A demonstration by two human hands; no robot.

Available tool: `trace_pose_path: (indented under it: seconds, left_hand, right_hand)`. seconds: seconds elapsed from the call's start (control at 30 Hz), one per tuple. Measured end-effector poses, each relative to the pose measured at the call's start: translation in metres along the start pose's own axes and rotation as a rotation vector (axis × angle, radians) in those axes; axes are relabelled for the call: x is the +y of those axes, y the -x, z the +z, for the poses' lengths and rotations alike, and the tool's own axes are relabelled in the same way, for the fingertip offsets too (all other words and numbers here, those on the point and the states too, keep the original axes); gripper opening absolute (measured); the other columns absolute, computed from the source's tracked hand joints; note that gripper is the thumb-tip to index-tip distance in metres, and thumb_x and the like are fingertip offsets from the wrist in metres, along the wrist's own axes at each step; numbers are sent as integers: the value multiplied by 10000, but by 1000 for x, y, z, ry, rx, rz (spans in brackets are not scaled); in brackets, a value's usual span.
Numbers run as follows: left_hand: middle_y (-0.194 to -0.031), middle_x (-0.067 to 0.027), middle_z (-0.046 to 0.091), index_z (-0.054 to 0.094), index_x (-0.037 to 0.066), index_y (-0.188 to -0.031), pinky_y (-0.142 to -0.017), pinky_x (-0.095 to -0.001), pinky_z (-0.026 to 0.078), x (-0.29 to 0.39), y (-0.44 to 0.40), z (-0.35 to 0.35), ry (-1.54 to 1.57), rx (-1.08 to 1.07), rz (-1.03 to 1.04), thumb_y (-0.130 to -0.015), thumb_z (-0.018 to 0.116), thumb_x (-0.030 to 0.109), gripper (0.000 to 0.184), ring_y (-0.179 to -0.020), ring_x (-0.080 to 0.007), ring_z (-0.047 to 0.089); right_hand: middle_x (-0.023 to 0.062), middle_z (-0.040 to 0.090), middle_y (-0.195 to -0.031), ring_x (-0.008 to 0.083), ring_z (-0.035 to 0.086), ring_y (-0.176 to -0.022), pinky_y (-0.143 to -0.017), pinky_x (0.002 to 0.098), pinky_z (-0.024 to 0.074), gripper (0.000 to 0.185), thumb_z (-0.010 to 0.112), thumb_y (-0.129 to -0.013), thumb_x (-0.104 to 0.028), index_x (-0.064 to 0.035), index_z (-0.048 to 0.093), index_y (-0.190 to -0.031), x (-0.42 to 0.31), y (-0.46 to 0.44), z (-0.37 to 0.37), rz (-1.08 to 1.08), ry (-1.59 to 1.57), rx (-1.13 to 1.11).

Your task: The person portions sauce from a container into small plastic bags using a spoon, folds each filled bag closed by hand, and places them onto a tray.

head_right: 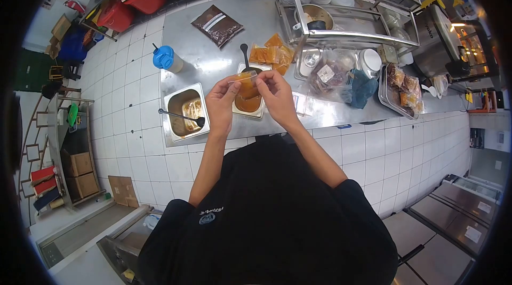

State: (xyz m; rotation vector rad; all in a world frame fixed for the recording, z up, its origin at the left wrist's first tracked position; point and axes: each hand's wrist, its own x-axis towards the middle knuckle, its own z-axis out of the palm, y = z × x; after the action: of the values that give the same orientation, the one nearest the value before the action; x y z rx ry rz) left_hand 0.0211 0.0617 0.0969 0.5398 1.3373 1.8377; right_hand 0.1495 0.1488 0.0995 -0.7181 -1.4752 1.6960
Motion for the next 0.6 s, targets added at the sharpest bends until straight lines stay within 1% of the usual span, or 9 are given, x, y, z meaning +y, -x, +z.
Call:
trace_pose_path:
  seconds: [0.07,0.23,0.3,0.43,0.5,0.53,0.57,0.6]
  left_hand:
    - [-970,-78,707,666,-46,-1099,-799,-231,519,-2,0,4,76,26,38,-902,708,76,236,-865,-99,650]
    - [-961,-72,707,674,-37,-1071,-769,-223,514,0,1,10,127,53,16,-918,700,116,218,-839,-87,641]
    - [-956,-70,706,676,-37,-1065,-759,-222,513,-1,1,12,155,68,12,-922,699,132,222,-831,-85,638]
    - [-938,-62,700,677,-37,-1056,-754,-217,504,0,3,23,116,106,39,-931,693,162,236,-823,-82,629]
    - [-931,-58,697,676,-37,-1051,-758,-216,502,-1,3,27,84,118,48,-933,692,166,235,-825,-82,627]
    - [-933,-58,694,672,-36,-1051,-766,-216,500,-2,2,28,54,142,89,-936,686,159,226,-830,-83,625]
    - [-934,-58,691,668,-35,-1050,-773,-215,499,-3,2,31,25,162,128,-940,681,152,218,-836,-85,623]
    - [-934,-58,691,668,-35,-1050,-773,-215,499,-4,2,33,28,142,120,-940,681,152,218,-836,-85,623]
  right_hand:
    - [30,655,-958,81,603,-887,-811,241,479,176,615,-976,-133,2,625,-1088,-10,1,4,7,-5,14]
    - [17,658,-929,73,600,-858,-782,231,480,182,630,-972,-156,5,642,-1057,-10,-2,2,18,18,53]
    - [14,659,-909,69,600,-842,-767,224,478,174,632,-970,-151,6,651,-1041,-12,-3,3,11,-21,64]
    - [12,660,-917,67,598,-841,-765,220,477,170,636,-966,-146,6,652,-1042,-12,-3,4,4,-20,104]
    - [14,663,-923,64,602,-857,-774,222,479,164,643,-959,-133,7,653,-1044,-14,-4,5,13,-74,137]
    - [14,663,-923,64,602,-857,-774,222,479,164,643,-959,-133,7,653,-1044,-15,-4,5,10,-72,145]
    - [18,666,-930,67,609,-864,-780,225,488,163,645,-956,-126,8,652,-1048,-17,-4,4,46,-88,98]
    - [22,670,-937,70,616,-872,-785,228,496,162,646,-953,-119,9,651,-1052,-18,-4,2,82,-102,58]
